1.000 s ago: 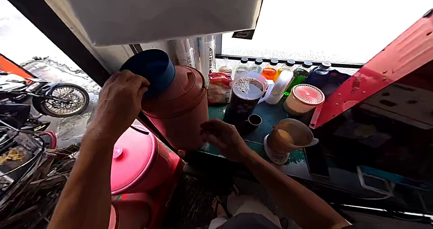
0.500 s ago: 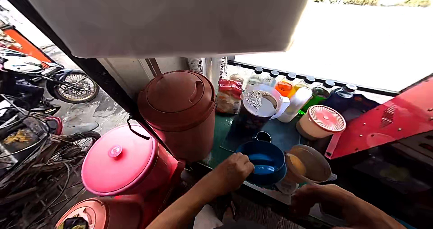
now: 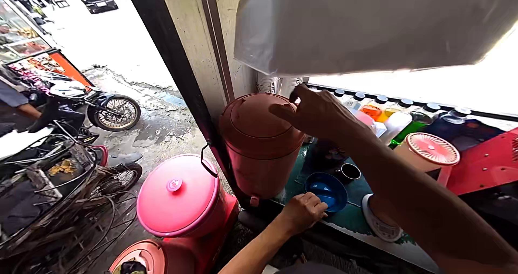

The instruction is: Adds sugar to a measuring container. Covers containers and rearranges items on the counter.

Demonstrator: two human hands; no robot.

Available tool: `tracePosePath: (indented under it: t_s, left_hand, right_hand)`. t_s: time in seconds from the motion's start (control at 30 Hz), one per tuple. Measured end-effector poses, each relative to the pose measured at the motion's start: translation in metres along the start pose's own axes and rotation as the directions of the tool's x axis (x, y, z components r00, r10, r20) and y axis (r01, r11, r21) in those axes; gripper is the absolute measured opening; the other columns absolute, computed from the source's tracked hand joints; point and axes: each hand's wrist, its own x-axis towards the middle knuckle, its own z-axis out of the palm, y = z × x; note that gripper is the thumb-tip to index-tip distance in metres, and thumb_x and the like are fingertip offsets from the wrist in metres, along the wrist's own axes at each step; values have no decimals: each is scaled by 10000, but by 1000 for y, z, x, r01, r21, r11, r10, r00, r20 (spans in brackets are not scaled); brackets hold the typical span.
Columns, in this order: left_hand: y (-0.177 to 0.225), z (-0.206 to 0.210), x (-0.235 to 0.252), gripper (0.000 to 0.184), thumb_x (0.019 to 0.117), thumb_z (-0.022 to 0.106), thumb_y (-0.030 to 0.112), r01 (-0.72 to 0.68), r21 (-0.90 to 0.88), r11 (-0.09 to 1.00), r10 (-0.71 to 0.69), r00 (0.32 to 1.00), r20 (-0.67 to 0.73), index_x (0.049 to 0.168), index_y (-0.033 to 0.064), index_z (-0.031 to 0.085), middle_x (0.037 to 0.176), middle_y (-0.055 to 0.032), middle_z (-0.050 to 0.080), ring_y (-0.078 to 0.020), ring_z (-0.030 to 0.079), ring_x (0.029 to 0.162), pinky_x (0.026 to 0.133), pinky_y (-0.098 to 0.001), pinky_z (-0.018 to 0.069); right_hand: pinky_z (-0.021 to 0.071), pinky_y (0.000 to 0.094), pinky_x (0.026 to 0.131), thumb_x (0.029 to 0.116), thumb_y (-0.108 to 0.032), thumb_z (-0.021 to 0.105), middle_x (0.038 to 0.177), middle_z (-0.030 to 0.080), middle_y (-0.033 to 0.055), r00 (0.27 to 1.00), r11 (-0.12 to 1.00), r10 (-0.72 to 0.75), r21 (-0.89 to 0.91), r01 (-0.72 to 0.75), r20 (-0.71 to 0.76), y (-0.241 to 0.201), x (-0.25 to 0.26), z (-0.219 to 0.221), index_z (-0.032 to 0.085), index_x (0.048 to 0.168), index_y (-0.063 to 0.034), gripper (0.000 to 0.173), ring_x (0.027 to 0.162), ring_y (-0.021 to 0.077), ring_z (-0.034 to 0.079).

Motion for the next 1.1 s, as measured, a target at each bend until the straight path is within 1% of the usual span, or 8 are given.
tracePosePath:
  t_s: [0.13,0.3,0.47,0.6,0.73,0.87,0.97,1.1]
  left_hand:
    - [5,-98,-19,147,990,658,181,-90,24,996,93,956,-277,1047,77,745,1021,-87,736,-221,695,1069,963,-344,566]
    - [-23,-177,-19,213,911,726,271,99,155,983,37,717,-696,1057,117,747,1126,-113,703,-274,639,1148,1004,-422,527]
    - [-64,-183,-8,643,954,590,507,240,54,969,-133,696,-706,1293,-38,557,1316,-240,579,-365,506,1331,1138,-474,412]
    - [-63,-181,-9,606,988,548,501,214,-27,976,-167,668,-725,1280,-30,541,1314,-234,581,-337,523,1327,1117,-451,443]
    - [-63,-188,-11,504,997,577,404,209,-63,976,-189,662,-725,1258,-27,563,1265,-219,607,-326,556,1280,1082,-434,477]
    - [-57,-193,-12,488,1018,537,421,237,-102,966,-237,659,-714,1236,-11,595,1248,-191,629,-316,554,1288,1111,-454,448]
    - [-54,-210,-9,396,1000,559,365,280,-91,956,-261,662,-702,1169,17,648,1168,-136,687,-297,596,1244,1149,-504,404]
    - [-60,-257,4,291,939,676,239,290,-52,956,-236,649,-724,1135,26,698,1132,-111,688,-211,647,1105,947,-357,554]
  right_hand:
    - [507,642,824,872,-881,364,1082,658,265,964,910,166,-408,-68,208,-71,67,20,590,1238,46,1022,1067,452,651]
    - [453,699,759,827,-881,426,910,692,233,953,884,244,-446,-142,180,-92,78,41,701,806,-51,875,941,447,658]
    - [447,707,828,821,-753,617,1059,676,251,933,899,312,-372,-229,179,-100,67,37,696,1055,-13,780,1063,450,632]
    - [449,714,923,781,-625,747,1223,670,206,966,963,178,-236,-131,189,-74,74,33,609,1375,-166,763,1170,434,609]
    - [458,700,925,865,-397,779,1247,656,210,987,972,8,-235,30,157,-67,81,13,584,1416,-252,601,1179,444,601]
    - [504,584,893,960,-451,670,1288,634,204,976,958,146,224,-181,162,-70,77,-15,541,1441,-161,576,1112,357,625]
    - [579,419,776,1030,-573,471,1081,661,106,935,721,318,600,-346,157,-22,85,-10,562,1362,-145,549,900,218,674]
    - [616,346,798,1088,-197,468,981,704,61,969,405,216,914,24,-121,19,49,3,586,1229,-20,256,865,152,708]
